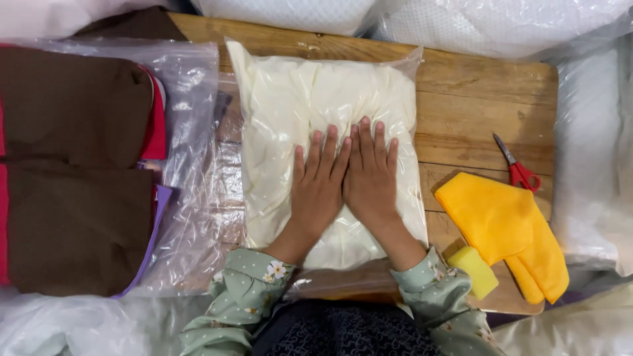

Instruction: Cleaning a pillow with a sponge and then packing it into a plastic bag.

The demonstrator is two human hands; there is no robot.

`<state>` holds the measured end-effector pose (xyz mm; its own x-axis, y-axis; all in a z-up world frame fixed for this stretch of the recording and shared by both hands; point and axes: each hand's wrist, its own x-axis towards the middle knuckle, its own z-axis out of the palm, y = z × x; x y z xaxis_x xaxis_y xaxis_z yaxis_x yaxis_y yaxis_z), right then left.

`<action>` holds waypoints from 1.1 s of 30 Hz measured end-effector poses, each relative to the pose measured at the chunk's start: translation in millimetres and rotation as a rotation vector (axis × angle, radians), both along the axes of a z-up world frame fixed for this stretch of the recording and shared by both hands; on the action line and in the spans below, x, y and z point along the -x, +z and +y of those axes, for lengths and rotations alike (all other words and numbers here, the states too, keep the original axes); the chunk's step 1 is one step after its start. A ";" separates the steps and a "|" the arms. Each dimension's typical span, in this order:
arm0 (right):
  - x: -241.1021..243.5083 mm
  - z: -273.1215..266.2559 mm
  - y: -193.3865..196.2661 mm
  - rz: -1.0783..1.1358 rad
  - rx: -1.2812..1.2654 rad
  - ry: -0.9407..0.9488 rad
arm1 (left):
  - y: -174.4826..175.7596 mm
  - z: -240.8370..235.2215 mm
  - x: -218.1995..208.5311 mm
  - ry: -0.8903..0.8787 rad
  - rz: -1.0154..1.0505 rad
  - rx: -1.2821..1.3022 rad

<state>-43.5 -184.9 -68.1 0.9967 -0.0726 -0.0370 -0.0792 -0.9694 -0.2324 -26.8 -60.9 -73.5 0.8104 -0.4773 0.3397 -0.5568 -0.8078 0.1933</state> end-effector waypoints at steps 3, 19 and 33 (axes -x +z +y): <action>23.6 -5.7 30.1 -0.198 -0.159 0.048 | 28.6 17.4 11.9 -0.059 0.235 0.046; 90.6 9.4 -7.3 -0.065 0.072 0.066 | 6.8 41.5 69.0 0.073 0.104 -0.064; 76.9 7.2 7.8 0.002 0.064 0.114 | 5.4 35.2 62.7 0.064 0.116 -0.049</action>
<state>-120.4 -177.7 -60.2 0.9985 0.0389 -0.0383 0.0318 -0.9850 -0.1695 -89.5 -25.7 -68.1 0.8722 -0.4368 0.2201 -0.4799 -0.8511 0.2129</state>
